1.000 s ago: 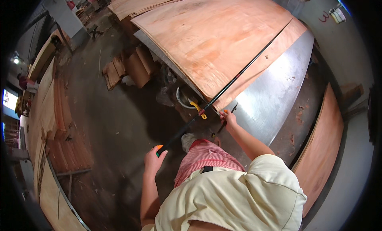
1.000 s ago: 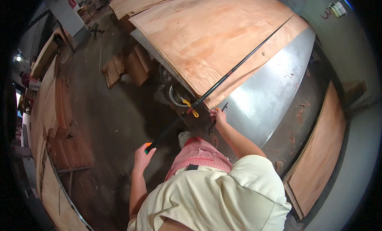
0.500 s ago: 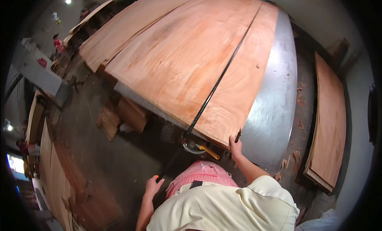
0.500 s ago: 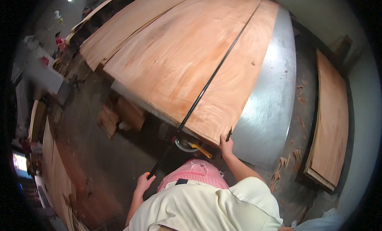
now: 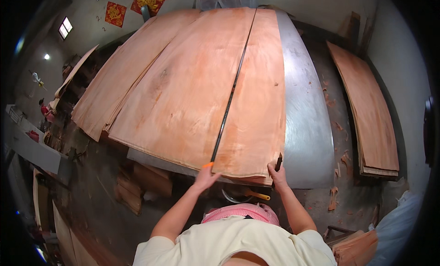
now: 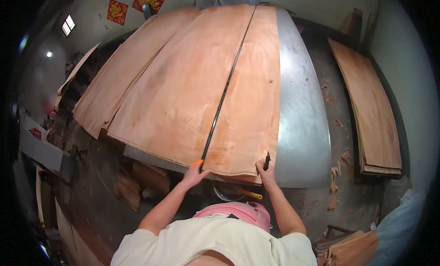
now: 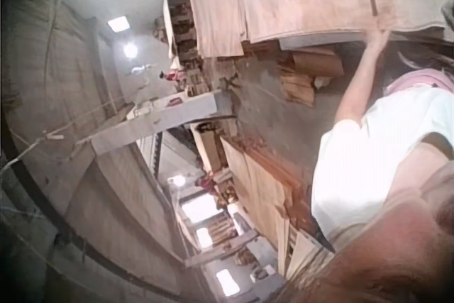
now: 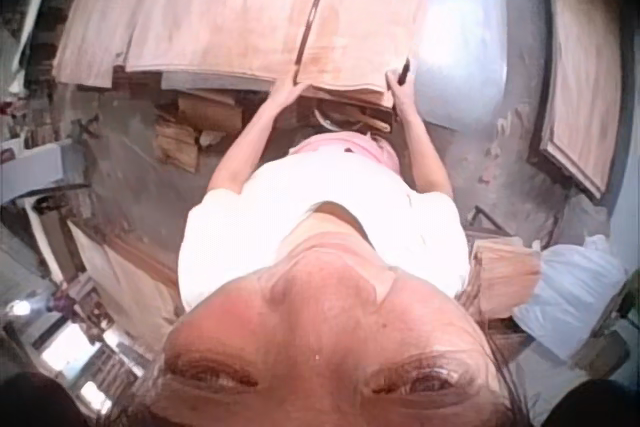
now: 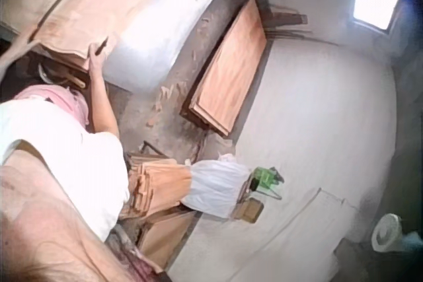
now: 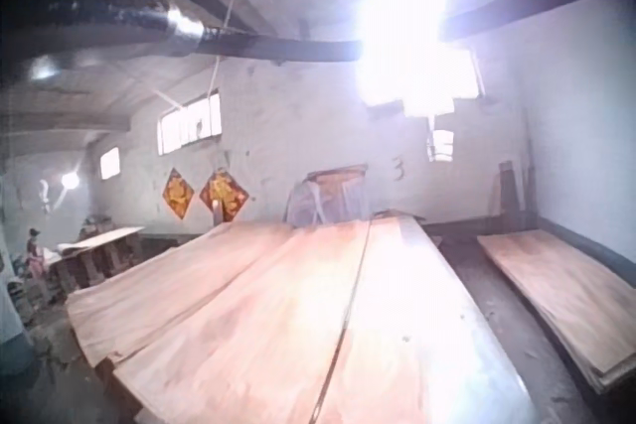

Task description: The person uses a utility knife to carve a circular pattern into a large wooden board, then measures and marks the board with a flexible ruler. They continue carving along the marked lines and later lift and reposition the board to work on different sections.

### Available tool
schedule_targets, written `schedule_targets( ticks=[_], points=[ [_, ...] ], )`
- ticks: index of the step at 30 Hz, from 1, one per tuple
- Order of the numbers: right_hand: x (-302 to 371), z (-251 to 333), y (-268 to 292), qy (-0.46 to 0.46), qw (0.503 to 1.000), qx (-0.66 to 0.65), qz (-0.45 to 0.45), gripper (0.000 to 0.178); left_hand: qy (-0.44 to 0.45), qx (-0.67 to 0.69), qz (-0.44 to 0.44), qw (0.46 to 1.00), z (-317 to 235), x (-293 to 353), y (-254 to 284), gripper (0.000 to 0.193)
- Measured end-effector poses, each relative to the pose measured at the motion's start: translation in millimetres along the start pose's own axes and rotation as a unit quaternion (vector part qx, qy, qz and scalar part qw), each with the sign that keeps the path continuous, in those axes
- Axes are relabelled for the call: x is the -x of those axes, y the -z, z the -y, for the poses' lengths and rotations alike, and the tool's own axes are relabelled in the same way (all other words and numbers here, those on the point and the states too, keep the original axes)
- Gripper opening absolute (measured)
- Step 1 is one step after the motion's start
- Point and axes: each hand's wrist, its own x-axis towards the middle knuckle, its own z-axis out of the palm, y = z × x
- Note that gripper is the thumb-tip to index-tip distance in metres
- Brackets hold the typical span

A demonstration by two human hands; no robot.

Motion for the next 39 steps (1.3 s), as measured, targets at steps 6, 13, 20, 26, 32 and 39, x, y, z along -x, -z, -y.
schedule_targets(
  ticks=[6,13,20,26,32,39],
  points=[
    [-15.5,32.6,-91.9,0.002,0.999,0.032,0.022,0.029,-0.046,0.413,0.148,0.898,-31.4,-49.4,-37.7,0.063],
    [-16.0,47.6,-165.0,-0.025,0.998,0.049,-0.003,0.027,0.025,0.514,0.127,0.848,-2.1,-69.1,-27.4,0.038],
    [-1.9,23.0,-113.4,-0.081,0.994,0.060,-0.053,0.028,0.005,0.404,-0.037,0.914,42.0,-86.1,4.1,0.029],
    [9.3,-6.5,-54.4,-0.099,0.975,0.090,-0.175,0.021,0.018,0.341,-0.113,0.933,113.9,-123.3,27.1,0.023],
    [3.5,-71.0,2.0,-0.099,0.960,0.073,-0.251,0.017,0.106,0.337,-0.175,0.919,205.4,-160.1,77.2,0.016],
    [11.2,-109.0,26.5,-0.178,0.945,0.080,-0.261,0.015,0.169,0.352,-0.252,0.886,285.6,-132.6,116.4,0.021]
  ],
)
